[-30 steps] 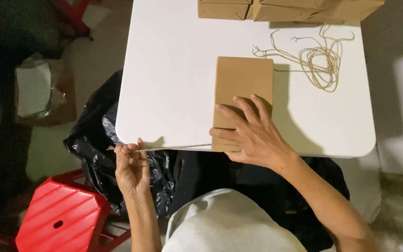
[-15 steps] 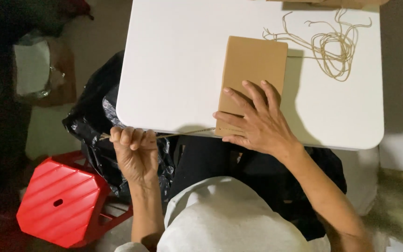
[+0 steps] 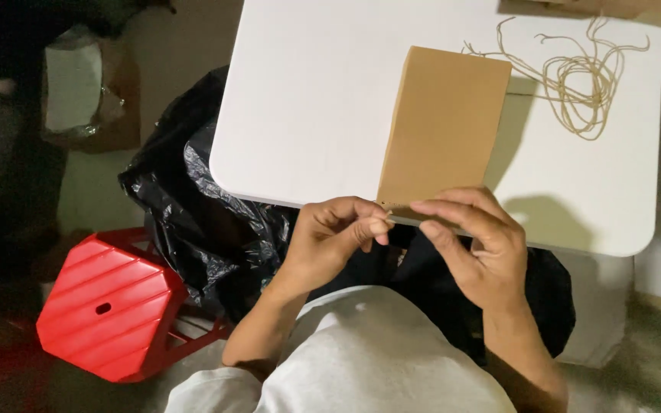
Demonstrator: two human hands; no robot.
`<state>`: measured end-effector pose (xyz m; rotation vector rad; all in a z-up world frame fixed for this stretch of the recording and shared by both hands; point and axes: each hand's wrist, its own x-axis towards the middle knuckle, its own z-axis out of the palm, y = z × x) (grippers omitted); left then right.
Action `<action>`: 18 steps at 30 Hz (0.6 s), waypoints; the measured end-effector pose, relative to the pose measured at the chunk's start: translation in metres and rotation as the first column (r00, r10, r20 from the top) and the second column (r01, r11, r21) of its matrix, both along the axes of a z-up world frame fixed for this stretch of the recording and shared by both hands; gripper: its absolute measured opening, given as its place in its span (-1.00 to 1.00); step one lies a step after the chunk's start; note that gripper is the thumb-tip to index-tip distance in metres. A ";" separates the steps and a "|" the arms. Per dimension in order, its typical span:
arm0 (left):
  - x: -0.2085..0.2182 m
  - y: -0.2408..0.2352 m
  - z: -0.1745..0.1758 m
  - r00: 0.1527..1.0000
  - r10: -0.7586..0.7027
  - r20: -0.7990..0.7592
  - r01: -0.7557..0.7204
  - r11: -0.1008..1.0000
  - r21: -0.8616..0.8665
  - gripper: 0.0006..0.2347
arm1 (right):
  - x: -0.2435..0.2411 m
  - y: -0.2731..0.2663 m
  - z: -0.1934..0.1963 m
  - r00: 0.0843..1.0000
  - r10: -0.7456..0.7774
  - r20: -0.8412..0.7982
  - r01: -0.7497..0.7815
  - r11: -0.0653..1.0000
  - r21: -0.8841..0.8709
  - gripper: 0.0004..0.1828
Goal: Threading and tying strings onto cardboard gift bags to prepare them for use.
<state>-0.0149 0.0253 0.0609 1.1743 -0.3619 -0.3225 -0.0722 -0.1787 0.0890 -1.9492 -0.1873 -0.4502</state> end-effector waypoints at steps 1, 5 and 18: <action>-0.001 -0.004 0.004 1.000 -0.008 0.002 0.008 1.000 -0.001 -0.92 | 0.000 0.001 -0.001 1.000 -0.008 0.002 0.008 1.000 -0.001 -0.77; -0.005 -0.014 0.012 0.997 -0.016 0.072 0.008 0.993 0.118 -0.92 | 0.002 0.009 -0.008 0.999 0.039 0.028 -0.042 0.991 0.127 -0.69; -0.003 -0.021 0.011 1.000 -0.011 0.013 0.010 0.992 0.128 -0.78 | 0.006 0.010 -0.028 0.999 0.019 -0.041 0.000 0.901 0.434 -0.89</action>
